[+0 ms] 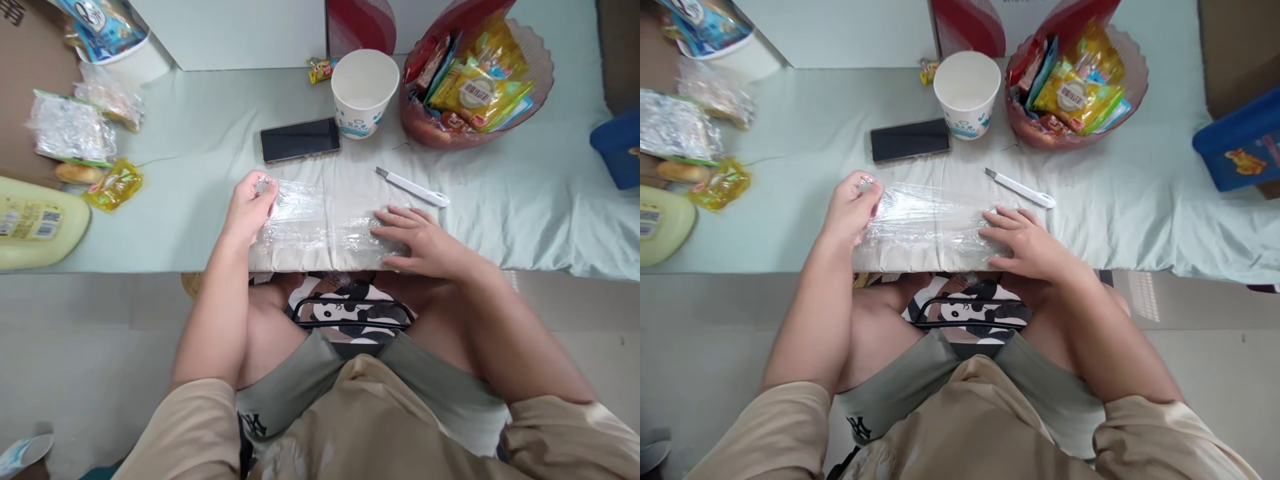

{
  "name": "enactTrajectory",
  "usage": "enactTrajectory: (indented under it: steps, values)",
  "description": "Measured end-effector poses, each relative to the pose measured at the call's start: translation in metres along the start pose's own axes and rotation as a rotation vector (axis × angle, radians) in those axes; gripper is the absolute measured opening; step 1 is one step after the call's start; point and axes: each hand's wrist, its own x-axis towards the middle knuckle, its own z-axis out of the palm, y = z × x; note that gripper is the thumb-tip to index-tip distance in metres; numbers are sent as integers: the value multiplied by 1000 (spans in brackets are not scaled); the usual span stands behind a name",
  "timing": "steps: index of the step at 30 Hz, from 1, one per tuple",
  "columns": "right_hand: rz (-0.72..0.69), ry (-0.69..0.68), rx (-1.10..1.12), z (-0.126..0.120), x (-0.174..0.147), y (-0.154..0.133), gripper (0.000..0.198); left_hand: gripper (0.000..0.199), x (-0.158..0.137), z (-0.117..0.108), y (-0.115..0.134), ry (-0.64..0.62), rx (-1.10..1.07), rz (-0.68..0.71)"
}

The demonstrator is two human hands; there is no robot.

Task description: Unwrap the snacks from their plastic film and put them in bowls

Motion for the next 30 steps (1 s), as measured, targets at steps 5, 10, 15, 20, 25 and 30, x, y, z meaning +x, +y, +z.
enactTrajectory:
  steps: [5,10,15,20,25,30]
  values:
    - [-128,352,325,-20,-3,-9,38,9,-6,-6,7,-245,-66,-75]
    - [-38,410,398,0,30,-15,40,17,-16,3,15,-522,-70,-62]
    - [-56,60,443,13,66,-25,37,16,-14,14,13,-589,-98,-28]
    - [78,23,630,10,66,-40,21,29,-6,12,9,-393,-267,-15]
    - [249,128,965,9,63,-46,36,46,-13,2,17,-400,-595,-9]
    - [384,355,1042,11,69,-45,42,68,-24,19,17,-491,-737,87]
